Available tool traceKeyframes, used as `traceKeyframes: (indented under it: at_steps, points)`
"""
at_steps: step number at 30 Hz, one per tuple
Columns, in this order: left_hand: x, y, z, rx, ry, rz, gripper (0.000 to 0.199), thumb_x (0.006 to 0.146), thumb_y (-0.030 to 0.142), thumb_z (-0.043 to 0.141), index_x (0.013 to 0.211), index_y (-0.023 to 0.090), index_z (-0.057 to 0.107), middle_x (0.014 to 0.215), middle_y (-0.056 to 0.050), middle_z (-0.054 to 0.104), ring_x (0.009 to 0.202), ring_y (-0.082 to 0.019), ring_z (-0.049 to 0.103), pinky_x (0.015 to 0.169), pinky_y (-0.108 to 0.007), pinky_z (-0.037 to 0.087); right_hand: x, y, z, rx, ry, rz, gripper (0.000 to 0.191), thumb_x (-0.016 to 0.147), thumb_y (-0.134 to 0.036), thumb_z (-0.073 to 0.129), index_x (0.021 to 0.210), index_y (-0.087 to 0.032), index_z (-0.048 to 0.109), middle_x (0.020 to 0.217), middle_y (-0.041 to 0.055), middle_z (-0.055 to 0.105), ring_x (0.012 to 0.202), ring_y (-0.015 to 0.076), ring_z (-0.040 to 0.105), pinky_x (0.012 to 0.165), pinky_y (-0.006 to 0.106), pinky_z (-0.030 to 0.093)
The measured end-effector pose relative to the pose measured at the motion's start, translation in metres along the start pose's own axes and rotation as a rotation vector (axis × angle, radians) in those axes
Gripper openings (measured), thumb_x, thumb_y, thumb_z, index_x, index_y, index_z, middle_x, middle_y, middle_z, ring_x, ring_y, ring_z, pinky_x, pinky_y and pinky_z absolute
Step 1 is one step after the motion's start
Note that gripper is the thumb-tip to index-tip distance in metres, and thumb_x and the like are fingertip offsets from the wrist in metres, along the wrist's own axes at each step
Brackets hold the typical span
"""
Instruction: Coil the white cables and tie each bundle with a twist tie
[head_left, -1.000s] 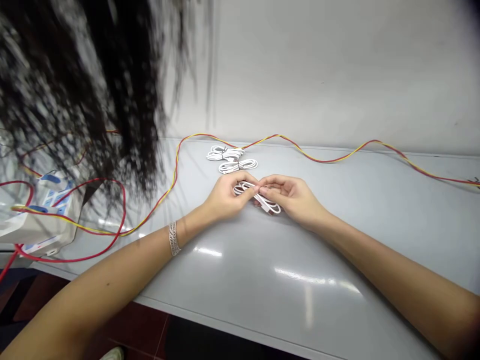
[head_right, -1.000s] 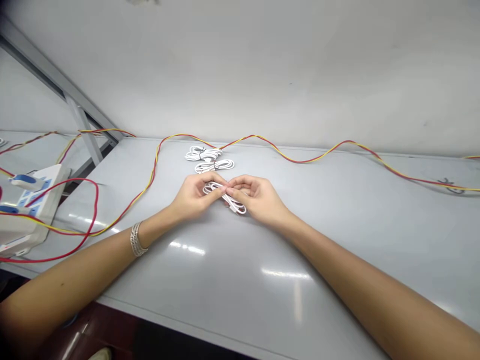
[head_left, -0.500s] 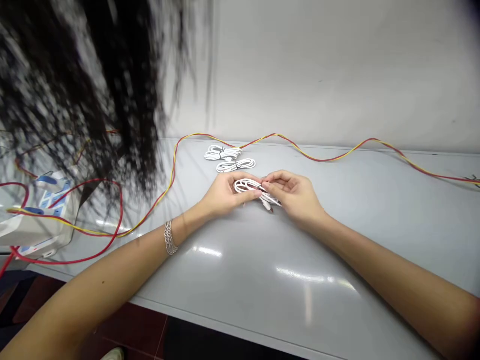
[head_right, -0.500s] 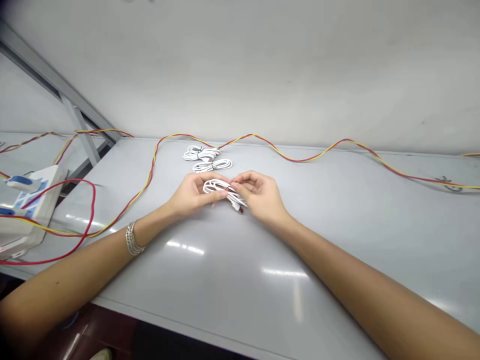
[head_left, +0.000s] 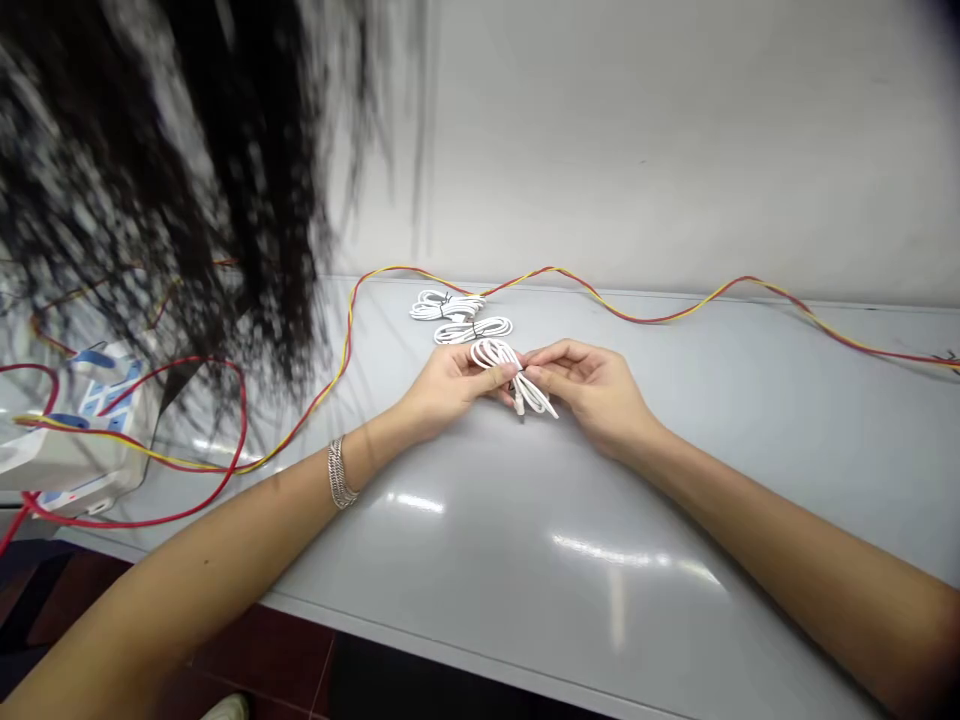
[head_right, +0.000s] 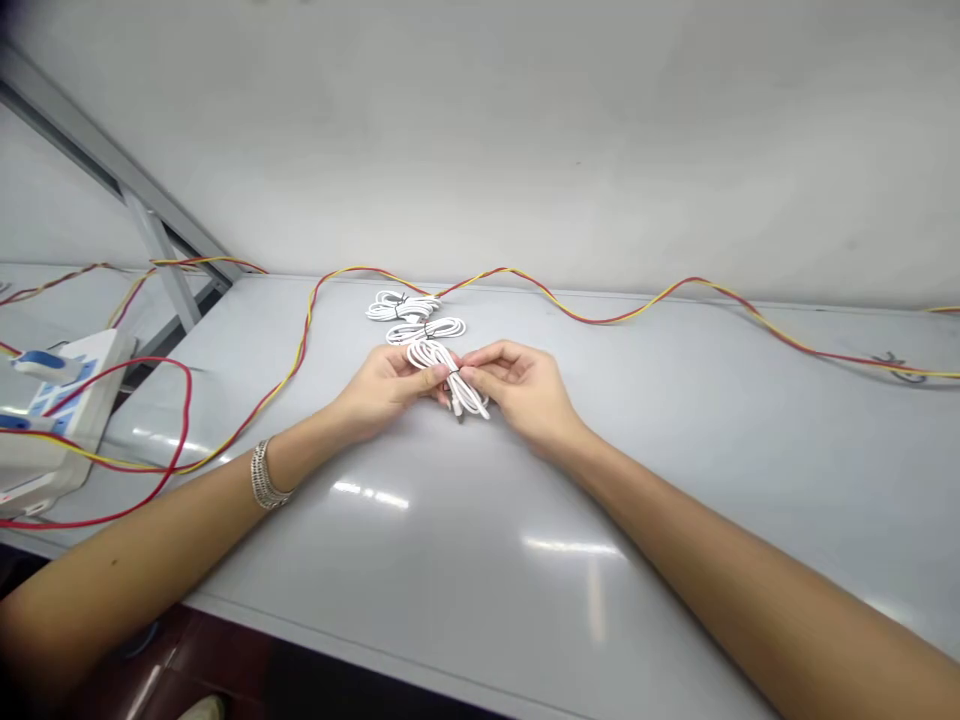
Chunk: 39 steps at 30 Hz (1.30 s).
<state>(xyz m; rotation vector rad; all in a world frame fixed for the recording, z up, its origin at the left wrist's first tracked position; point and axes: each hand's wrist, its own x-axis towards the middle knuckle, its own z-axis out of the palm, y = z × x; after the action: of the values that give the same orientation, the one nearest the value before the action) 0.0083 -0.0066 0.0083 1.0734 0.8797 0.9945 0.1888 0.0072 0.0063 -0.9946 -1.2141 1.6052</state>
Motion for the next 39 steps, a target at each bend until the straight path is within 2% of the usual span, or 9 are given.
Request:
traceKeyframes:
  at_steps: [7,12,16,20,24,27,34,39]
  points:
    - [0.0,0.005,0.001,0.142,-0.078,0.018,0.042,0.079,0.05,0.073,0.085,0.011,0.057,0.067,-0.003,0.065,0.058,-0.011,0.062,0.058,-0.023,0.051,0.0,0.003,0.002,-0.05,0.029,-0.011,0.034,0.057,-0.041,0.09,0.072,-0.018,0.07,0.077,0.0043,0.075,0.073,0.0182,0.07,0.076,0.036,0.059]
    - [0.0,0.005,-0.001,0.13,-0.083,-0.025,0.039,0.08,0.046,0.072,0.086,0.011,0.057,0.065,-0.002,0.061,0.056,-0.01,0.057,0.052,-0.021,0.047,-0.001,0.006,0.004,-0.092,0.069,-0.035,0.032,0.058,-0.04,0.089,0.073,-0.017,0.072,0.074,0.0038,0.075,0.069,0.0184,0.071,0.073,0.035,0.06]
    - [0.001,0.005,-0.006,0.093,-0.112,-0.066,0.036,0.082,0.045,0.07,0.088,0.011,0.058,0.059,0.0,0.054,0.053,-0.01,0.052,0.045,-0.02,0.04,-0.002,0.004,0.004,-0.106,0.07,-0.085,0.027,0.06,-0.037,0.088,0.073,-0.018,0.074,0.077,0.0037,0.076,0.072,0.0184,0.071,0.077,0.037,0.06]
    - [0.001,0.006,-0.007,0.119,-0.116,-0.045,0.037,0.082,0.046,0.07,0.089,0.011,0.058,0.066,-0.001,0.058,0.056,-0.009,0.051,0.05,-0.021,0.041,-0.003,0.004,0.003,-0.08,0.016,-0.162,0.02,0.062,-0.033,0.087,0.07,-0.02,0.074,0.087,0.0045,0.075,0.081,0.0191,0.071,0.082,0.038,0.06]
    - [-0.001,0.01,-0.002,0.179,-0.076,0.018,0.036,0.082,0.046,0.07,0.088,0.012,0.058,0.075,-0.001,0.059,0.068,-0.01,0.055,0.066,-0.022,0.046,-0.004,0.006,0.004,-0.122,0.02,-0.294,0.012,0.066,-0.028,0.085,0.069,-0.022,0.075,0.089,0.0044,0.072,0.088,0.0191,0.069,0.086,0.038,0.06]
    - [-0.003,0.012,0.0,0.197,-0.082,0.04,0.033,0.085,0.043,0.068,0.084,0.012,0.057,0.075,0.0,0.057,0.072,-0.01,0.054,0.07,-0.023,0.045,-0.005,0.008,0.004,-0.158,0.037,-0.36,0.008,0.07,-0.026,0.082,0.071,-0.022,0.076,0.089,0.0048,0.071,0.088,0.0187,0.069,0.085,0.038,0.06]
    - [-0.002,0.01,-0.002,0.049,-0.177,-0.104,0.036,0.084,0.047,0.067,0.09,0.014,0.053,0.085,-0.004,0.064,0.081,-0.017,0.067,0.077,-0.031,0.053,-0.008,0.009,0.005,-0.212,0.08,-0.375,0.005,0.074,-0.024,0.079,0.072,-0.024,0.074,0.088,0.0038,0.071,0.086,0.0193,0.069,0.082,0.04,0.062]
    - [-0.002,0.011,-0.004,0.191,-0.219,-0.042,0.033,0.089,0.046,0.061,0.092,0.014,0.052,0.081,-0.004,0.065,0.077,-0.016,0.067,0.073,-0.03,0.054,-0.005,0.01,0.003,-0.218,0.101,-0.393,0.005,0.074,-0.022,0.078,0.073,-0.022,0.074,0.087,0.0039,0.071,0.085,0.0173,0.069,0.085,0.037,0.061]
